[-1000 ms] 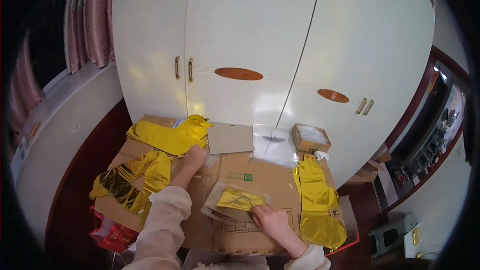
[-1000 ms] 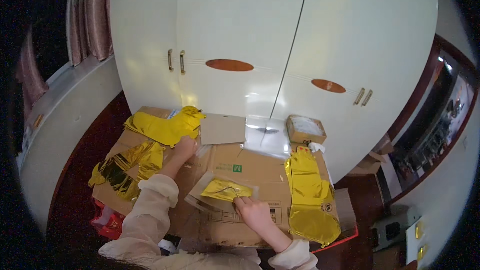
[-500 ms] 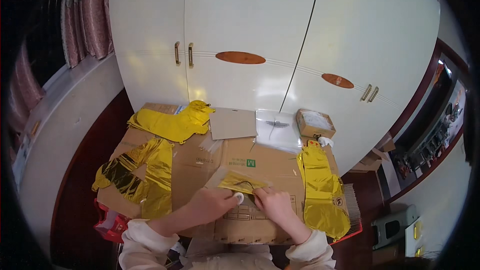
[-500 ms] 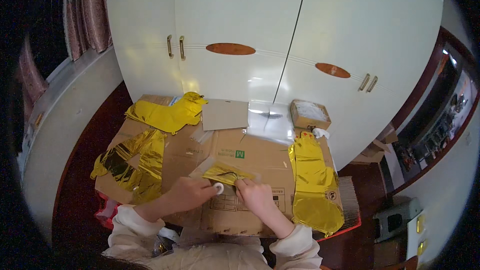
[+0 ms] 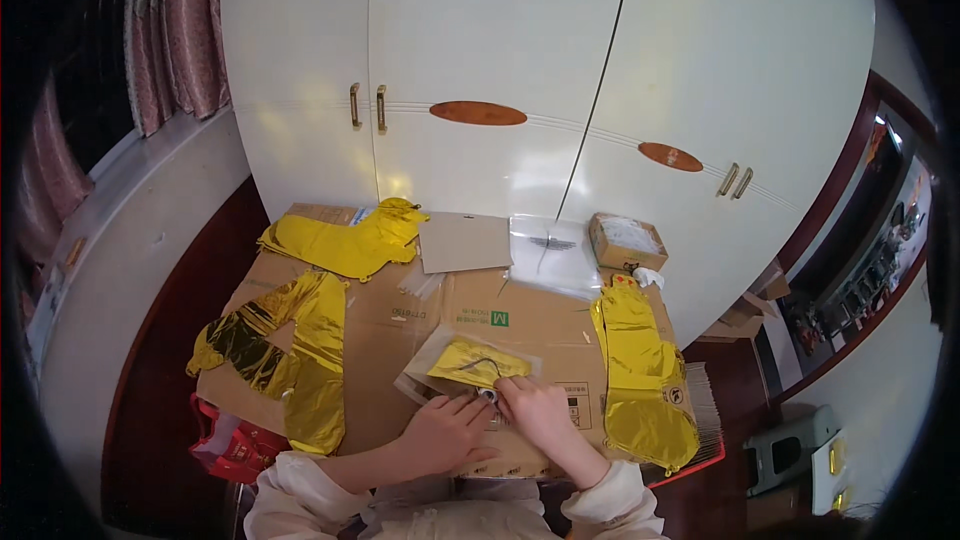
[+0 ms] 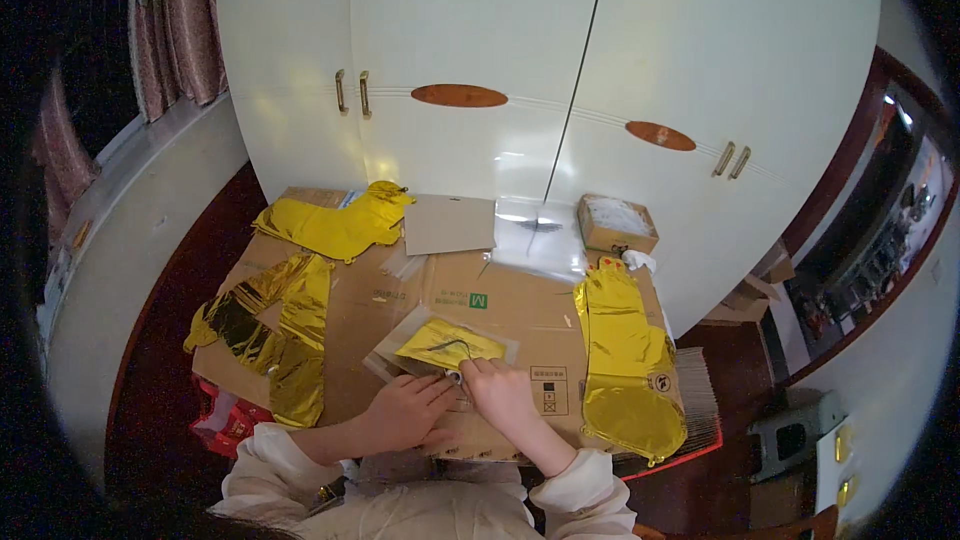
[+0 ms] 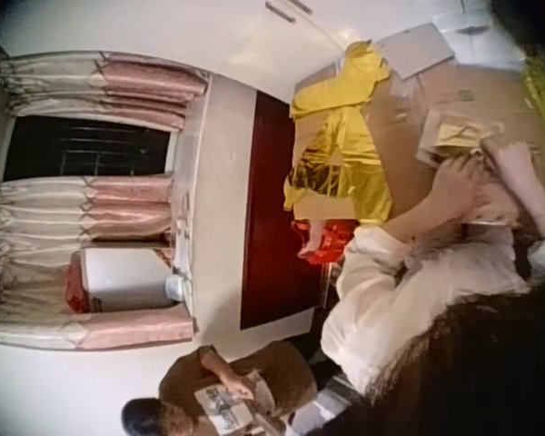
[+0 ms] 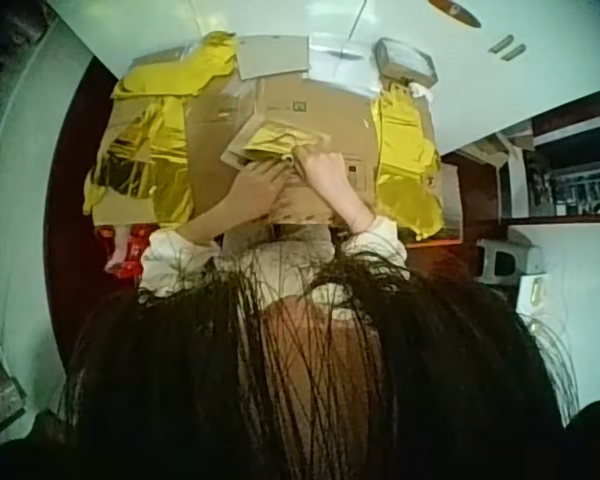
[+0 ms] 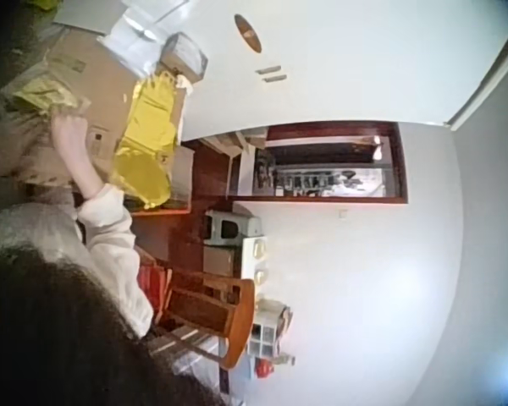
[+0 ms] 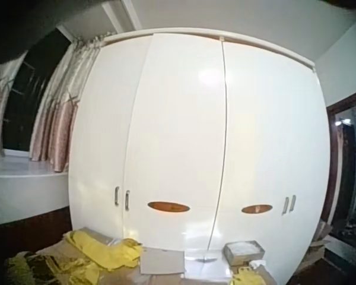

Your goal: The person is packing gold-colored items into padded envelopes and cardboard boxes, and applying labels.

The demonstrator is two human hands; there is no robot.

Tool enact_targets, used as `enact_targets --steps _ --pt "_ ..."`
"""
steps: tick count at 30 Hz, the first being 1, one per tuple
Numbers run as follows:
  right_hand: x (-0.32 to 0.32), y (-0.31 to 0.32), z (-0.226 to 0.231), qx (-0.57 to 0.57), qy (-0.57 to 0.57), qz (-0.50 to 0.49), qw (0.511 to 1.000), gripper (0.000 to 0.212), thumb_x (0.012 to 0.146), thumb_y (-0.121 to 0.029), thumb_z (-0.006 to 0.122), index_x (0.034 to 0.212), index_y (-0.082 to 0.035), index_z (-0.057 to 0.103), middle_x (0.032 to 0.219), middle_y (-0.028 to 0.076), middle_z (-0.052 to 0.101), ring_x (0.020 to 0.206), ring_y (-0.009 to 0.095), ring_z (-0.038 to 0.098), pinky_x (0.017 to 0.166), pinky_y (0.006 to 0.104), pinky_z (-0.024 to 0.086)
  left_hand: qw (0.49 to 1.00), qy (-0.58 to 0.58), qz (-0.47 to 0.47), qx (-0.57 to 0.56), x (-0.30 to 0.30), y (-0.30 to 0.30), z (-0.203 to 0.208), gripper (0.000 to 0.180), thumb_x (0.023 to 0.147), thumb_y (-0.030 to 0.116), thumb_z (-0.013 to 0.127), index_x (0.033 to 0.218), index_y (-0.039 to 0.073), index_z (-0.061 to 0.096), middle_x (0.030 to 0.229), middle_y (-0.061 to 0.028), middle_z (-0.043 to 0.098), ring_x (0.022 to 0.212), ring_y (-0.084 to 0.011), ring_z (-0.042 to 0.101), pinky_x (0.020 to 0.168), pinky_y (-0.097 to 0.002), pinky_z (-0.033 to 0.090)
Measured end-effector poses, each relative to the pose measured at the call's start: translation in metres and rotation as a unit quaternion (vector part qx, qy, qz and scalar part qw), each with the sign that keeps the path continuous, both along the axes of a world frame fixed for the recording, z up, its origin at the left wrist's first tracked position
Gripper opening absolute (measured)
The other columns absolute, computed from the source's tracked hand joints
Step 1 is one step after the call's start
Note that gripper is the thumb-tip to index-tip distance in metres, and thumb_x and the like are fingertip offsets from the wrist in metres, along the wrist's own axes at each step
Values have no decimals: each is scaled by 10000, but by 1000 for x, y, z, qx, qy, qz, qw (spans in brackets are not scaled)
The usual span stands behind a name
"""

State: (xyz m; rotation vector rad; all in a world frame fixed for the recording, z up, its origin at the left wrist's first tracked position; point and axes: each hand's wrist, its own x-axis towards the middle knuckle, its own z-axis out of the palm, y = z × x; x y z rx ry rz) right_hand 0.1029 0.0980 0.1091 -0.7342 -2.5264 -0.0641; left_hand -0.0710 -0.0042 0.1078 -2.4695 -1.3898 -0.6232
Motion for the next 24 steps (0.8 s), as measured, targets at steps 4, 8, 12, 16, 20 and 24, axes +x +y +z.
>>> enact_targets --steps 4,8,12,16,20,24 --pt "-2 -8 0 16 -6 -6 1000 119 740 -149 658 764 -113 547 698 33 593 658 198 635 526 348 507 997 10 11 -70 12 -8 5 618 837 599 599 1105 44 647 1141 -111 645 1066 -225 580 846 -380 446" --pt "-2 -12 -2 22 -24 -3 999 108 745 -149 658 786 -116 563 724 25 603 674 186 637 523 335 506 996 17 52 -68 10 1 -15 632 846 619 573 1114 51 643 1161 -120 630 1090 -254 573 905 -409 428" --pt "1 -19 -16 26 -44 -13 999 123 747 -145 671 837 -115 593 783 17 627 695 175 641 536 327 513 994 14 71 -85 5 3 -32 645 845 614 578 1125 35 633 1181 -142 622 1133 -285 564 987 -442 398" --pt "5 -29 -24 52 -24 -18 998 122 737 -140 669 821 -118 583 770 2 610 686 159 630 547 313 504 996 6 78 -52 8 -24 -40 650 842 606 589 1138 29 627 1197 -150 620 1173 -289 556 1032 -452 376" --pt "4 -37 -33 38 -33 -16 999 130 732 -145 667 840 -123 598 786 -6 618 693 144 627 558 297 491 995 -18 71 -62 13 -28 -58 640 849 603 581 1146 38 629 1212 -161 617 1188 -295 551 1056 -463 360" --pt "6 -40 -40 44 -47 -17 998 139 730 -162 671 842 -128 596 810 -7 624 719 140 628 557 294 484 987 -9 111 -114 16 -22 -74 632 865 600 561 1163 47 629 1216 -156 622 1194 -291 546 1065 -486 347"
